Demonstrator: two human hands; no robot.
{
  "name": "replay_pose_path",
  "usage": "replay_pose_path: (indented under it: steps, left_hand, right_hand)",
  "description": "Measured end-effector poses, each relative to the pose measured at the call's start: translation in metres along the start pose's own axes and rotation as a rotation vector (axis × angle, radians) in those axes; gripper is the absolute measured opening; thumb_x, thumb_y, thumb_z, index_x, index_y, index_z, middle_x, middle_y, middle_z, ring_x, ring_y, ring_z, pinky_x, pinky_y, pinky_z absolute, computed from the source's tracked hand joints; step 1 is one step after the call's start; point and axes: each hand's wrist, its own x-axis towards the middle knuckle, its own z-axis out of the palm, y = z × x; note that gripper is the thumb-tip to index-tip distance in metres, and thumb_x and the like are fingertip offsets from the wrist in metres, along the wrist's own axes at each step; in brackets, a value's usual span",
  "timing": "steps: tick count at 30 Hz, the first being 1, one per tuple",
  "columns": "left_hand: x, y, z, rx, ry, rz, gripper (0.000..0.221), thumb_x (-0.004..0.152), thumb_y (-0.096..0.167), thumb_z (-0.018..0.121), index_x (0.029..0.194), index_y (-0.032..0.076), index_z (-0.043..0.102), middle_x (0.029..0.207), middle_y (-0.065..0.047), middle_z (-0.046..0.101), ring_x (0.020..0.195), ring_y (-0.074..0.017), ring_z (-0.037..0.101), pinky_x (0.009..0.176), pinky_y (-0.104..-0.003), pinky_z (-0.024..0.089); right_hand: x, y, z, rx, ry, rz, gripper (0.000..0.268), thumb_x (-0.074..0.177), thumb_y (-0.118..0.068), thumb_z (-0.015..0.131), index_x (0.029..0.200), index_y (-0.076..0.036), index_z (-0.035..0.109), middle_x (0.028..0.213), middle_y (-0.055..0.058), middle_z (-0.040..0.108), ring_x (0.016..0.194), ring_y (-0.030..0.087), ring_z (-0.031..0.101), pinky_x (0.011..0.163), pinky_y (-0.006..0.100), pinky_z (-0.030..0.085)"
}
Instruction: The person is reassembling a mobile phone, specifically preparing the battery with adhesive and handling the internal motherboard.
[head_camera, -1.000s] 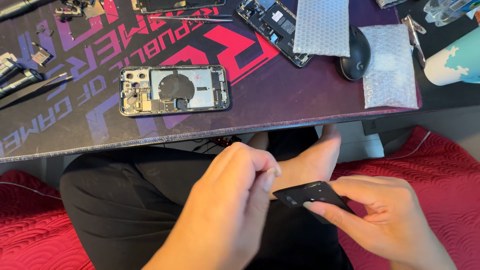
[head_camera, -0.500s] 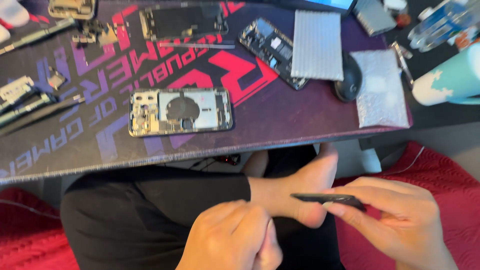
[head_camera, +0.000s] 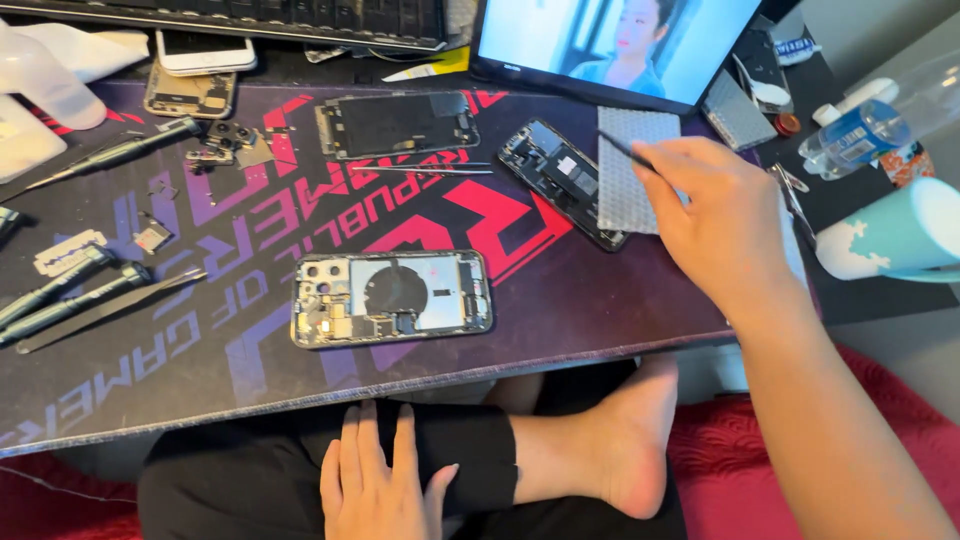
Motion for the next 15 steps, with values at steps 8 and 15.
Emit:
replay_pose_path:
  steps: [8,15]
  left_hand:
    - [0.005,-0.006,0.007,0.058,-0.040,0.057,0.096,0.070,0.066,0.065,0.145,0.010,0.049,0.151,-0.027,0.046,0.146,-0.0386,0.039,0.117,-0.056,0.027]
    - [0.018,-0.007,-0.031,-0.138,-0.056,0.063,0.087,0.058,0.038,0.085,0.132,0.001,0.058,0.139,-0.024,0.053,0.136,-0.0358,0.045,0.115,-0.054,0.028]
  right_hand:
    - [0.003,0.009,0.053,-0.211,-0.083,-0.034,0.029,0.092,-0.002,0.066,0.119,0.002,0.076,0.117,0.014,0.076,0.088,0.037,0.069,0.074,0.043,0.053]
    - [-0.019,-0.011,0.046,-0.050,-0.176,-0.020,0.052,0.089,0.003,0.058,0.140,0.010,0.068,0.140,0.029,0.068,0.128,0.049,0.062,0.102,0.051,0.048]
